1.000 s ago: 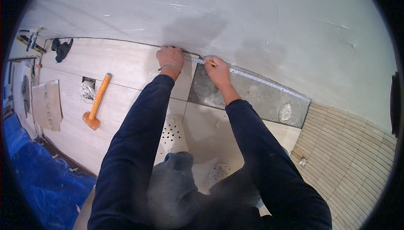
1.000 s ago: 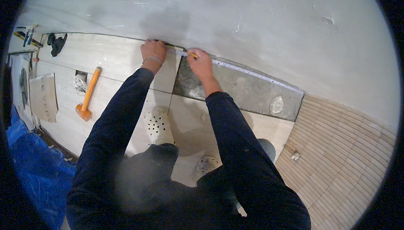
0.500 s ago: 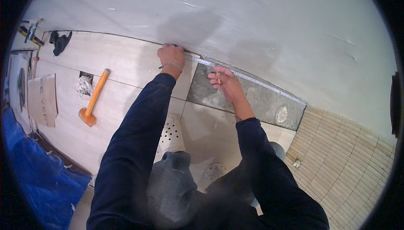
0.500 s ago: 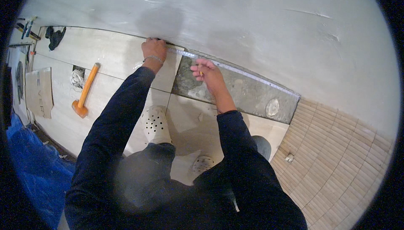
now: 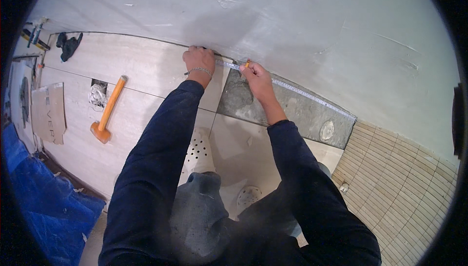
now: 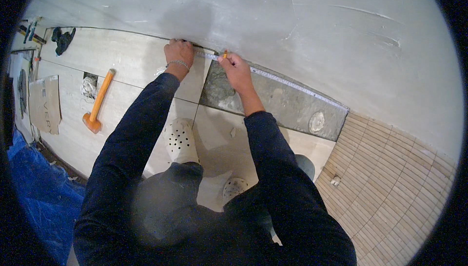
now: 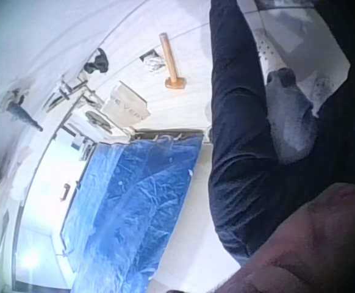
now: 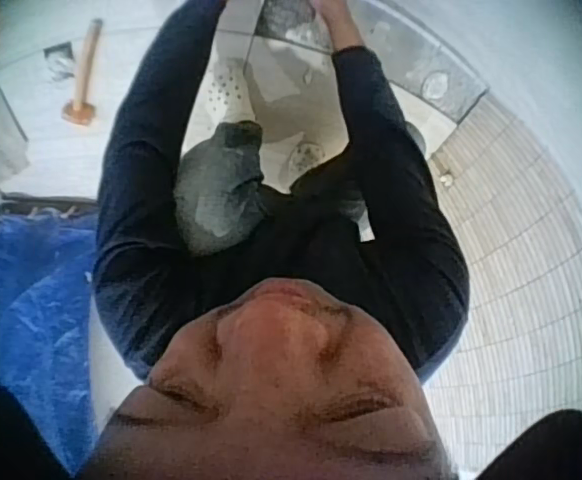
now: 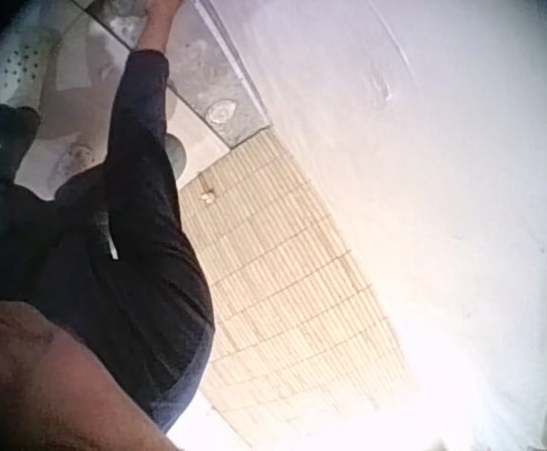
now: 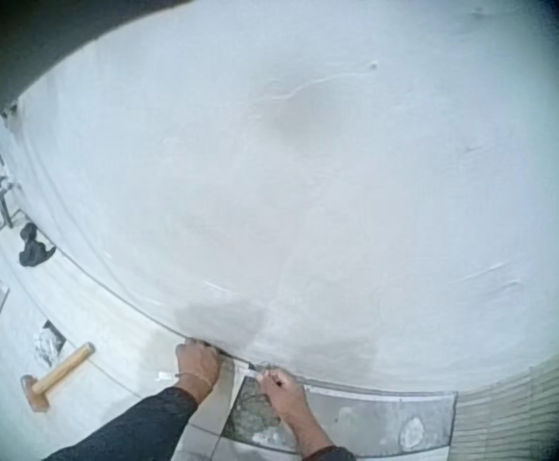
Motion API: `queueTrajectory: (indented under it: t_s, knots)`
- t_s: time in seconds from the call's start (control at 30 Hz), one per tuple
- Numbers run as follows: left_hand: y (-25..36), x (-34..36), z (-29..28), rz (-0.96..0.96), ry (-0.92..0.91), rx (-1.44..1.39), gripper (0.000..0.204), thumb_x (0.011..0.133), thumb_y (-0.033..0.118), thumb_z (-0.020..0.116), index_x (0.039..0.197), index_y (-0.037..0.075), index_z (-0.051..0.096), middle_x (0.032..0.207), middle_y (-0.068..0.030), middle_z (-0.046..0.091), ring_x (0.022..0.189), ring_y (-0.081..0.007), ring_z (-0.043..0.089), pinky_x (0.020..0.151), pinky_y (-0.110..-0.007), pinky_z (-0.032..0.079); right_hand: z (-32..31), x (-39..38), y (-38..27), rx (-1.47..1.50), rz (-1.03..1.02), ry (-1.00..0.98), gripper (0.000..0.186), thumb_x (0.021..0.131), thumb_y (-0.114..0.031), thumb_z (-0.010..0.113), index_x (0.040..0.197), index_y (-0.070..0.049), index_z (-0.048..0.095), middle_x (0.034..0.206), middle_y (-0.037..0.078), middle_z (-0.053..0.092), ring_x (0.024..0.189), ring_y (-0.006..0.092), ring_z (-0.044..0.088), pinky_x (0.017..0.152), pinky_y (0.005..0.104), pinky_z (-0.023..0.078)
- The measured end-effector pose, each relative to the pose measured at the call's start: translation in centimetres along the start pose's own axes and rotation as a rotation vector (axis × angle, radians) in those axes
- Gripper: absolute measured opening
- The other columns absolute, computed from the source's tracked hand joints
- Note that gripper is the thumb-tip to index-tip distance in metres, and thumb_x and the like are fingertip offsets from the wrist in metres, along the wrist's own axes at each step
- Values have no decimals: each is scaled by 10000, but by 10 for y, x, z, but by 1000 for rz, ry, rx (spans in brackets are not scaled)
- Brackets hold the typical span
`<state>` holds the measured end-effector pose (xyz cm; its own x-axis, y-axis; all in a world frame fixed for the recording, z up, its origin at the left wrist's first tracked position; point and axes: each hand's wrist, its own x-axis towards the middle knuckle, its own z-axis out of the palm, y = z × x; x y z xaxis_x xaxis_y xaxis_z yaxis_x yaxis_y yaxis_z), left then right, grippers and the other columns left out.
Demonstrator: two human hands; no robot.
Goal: The person measures a tiled floor area and a wooden board using a tape measure and marks the measurements with a pencil. They move between the floor and the board to transfer dimensions.
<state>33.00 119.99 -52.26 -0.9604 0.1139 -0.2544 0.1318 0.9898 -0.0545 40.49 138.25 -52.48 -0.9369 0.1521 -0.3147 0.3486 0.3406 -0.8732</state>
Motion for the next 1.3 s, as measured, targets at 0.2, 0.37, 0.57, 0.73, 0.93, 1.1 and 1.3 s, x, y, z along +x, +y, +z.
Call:
queueTrajectory:
  t_s: [0.2,0.37,0.57,0.73,0.93,1.1,1.3]
  knots:
    - [2,0,3,-14,59,-25,306,917,265,428,871,139,703,953,-60,665,986,-238,570,732,-387,462,11,11,14,9,-155,10,154,821,-158,619,904,-31,646,708,59,626,634,129,560,606,279,465]
    - [-1,0,8,-2,61,-27,310,912,259,425,860,128,701,939,-69,667,971,-250,569,729,-390,453,17,11,8,-79,-102,52,176,809,-167,616,924,-41,657,734,83,648,656,146,592,642,285,483]
    - [0,0,12,16,100,-33,310,911,248,421,859,121,699,907,-79,668,961,-251,572,724,-392,453,13,13,9,-118,-86,47,199,794,-176,603,934,-57,680,751,107,657,666,160,604,658,288,491]
    - [1,3,14,-12,93,-15,287,904,290,464,872,131,701,913,-71,667,964,-247,576,728,-387,459,14,14,10,-125,-110,40,199,785,-164,585,921,-60,688,783,130,667,682,193,622,678,296,498]
    - [0,3,14,4,46,14,325,924,259,400,918,158,708,968,-36,666,990,-223,570,735,-407,441,15,13,9,-155,-108,31,203,787,-174,580,916,-62,690,826,151,675,722,236,643,708,314,507]
    - [0,2,9,13,16,-9,309,914,253,413,933,158,706,974,-38,664,993,-229,568,737,-412,441,14,15,12,-162,-105,36,206,788,-177,580,921,-66,692,821,156,674,737,238,651,714,319,507]
    - [0,3,7,2,-4,8,272,903,240,442,948,184,705,987,-28,660,1014,-229,564,738,-408,444,15,15,12,-159,-104,43,203,788,-180,584,920,-69,692,811,157,674,723,255,651,705,327,510]
